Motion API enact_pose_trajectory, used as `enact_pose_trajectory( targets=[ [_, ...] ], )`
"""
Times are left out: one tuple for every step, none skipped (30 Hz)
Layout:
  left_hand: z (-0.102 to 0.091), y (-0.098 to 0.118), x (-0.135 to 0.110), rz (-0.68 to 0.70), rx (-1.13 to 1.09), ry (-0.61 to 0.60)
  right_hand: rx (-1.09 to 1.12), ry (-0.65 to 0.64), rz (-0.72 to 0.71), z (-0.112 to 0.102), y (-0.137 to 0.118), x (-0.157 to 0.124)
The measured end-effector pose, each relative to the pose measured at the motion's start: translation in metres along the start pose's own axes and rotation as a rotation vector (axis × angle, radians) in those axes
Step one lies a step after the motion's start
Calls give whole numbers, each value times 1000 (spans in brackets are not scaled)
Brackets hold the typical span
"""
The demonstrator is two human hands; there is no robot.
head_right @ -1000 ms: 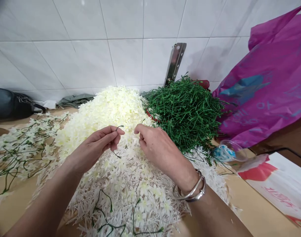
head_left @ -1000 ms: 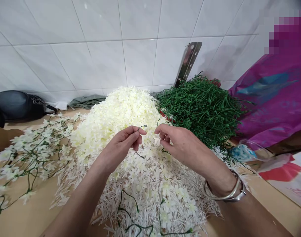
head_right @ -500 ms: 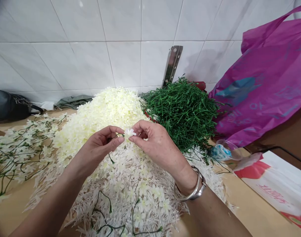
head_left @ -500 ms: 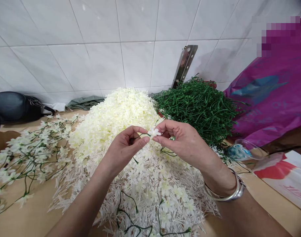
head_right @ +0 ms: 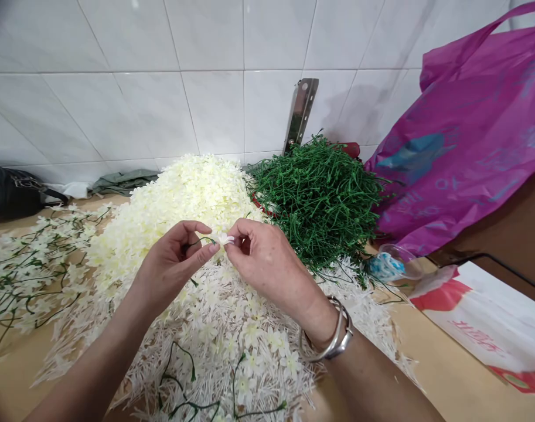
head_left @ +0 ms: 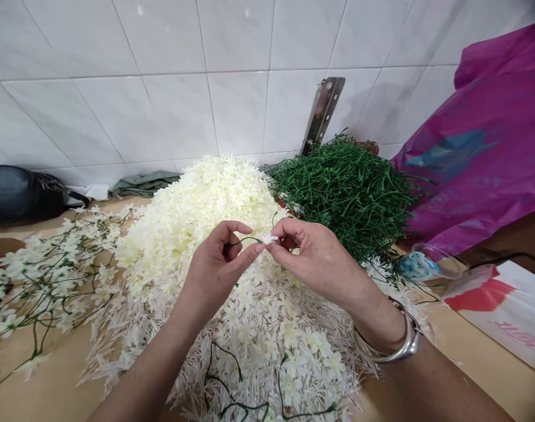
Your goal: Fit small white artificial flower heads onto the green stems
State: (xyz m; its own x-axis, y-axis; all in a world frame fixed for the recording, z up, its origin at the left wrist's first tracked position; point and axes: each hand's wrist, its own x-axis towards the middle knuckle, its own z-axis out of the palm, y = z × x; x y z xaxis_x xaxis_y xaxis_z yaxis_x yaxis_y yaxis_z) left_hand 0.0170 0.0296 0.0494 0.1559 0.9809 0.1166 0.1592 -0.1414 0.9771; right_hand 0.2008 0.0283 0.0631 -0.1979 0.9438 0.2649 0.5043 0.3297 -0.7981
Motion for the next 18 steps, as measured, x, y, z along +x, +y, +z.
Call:
enact_pose_trajectory(
  targets=[
    [2, -1, -1, 15, 36, 33, -39, 28, 4, 2, 0, -1],
    [4, -3, -3, 26, 68, 52, -86, 57, 8, 3, -1, -2],
    [7, -4, -4, 35, 90, 62, -134, 88, 10, 5, -2, -2],
    [9, -6, -5, 42, 103, 63, -173, 113, 9, 6, -3, -3],
    [12, -6, -6, 49, 107, 62, -199, 122, 6, 7, -4, -4],
    [14, -7, -7, 57, 104, 67, -207, 113, -3, 8, -5, -5],
    [15, -7, -7, 65, 94, 80, -203, 94, -14, 9, -7, -6],
    [16, -8, -8, 72, 80, 96, -195, 76, -28, 9, -8, -6],
    [17, -7, -7, 79, 69, 114, -186, 64, -44, 10, -9, -7],
    [17, -7, -7, 86, 57, 132, -179, 58, -57, 10, -11, -8],
    [17, -7, -6, 92, 46, 151, -175, 54, -67, 10, -12, -9],
    [16, -7, -5, 91, 33, 164, -171, 52, -76, 9, -13, -10],
    [15, -8, -4, 80, 11, 165, -167, 49, -85, 8, -14, -10],
    [15, -8, -3, 63, -29, 154, -162, 44, -97, 7, -14, -11],
    [14, -9, -2, 37, -91, 134, -158, 42, -113, 6, -15, -11],
    [13, -10, -1, 3, -168, 110, -152, 48, -133, 5, -14, -11],
    [13, -11, 0, -38, -250, 88, -141, 59, -158, 3, -14, -11],
    [13, -11, 1, -82, -332, 76, -125, 74, -180, 2, -13, -11]
  ],
)
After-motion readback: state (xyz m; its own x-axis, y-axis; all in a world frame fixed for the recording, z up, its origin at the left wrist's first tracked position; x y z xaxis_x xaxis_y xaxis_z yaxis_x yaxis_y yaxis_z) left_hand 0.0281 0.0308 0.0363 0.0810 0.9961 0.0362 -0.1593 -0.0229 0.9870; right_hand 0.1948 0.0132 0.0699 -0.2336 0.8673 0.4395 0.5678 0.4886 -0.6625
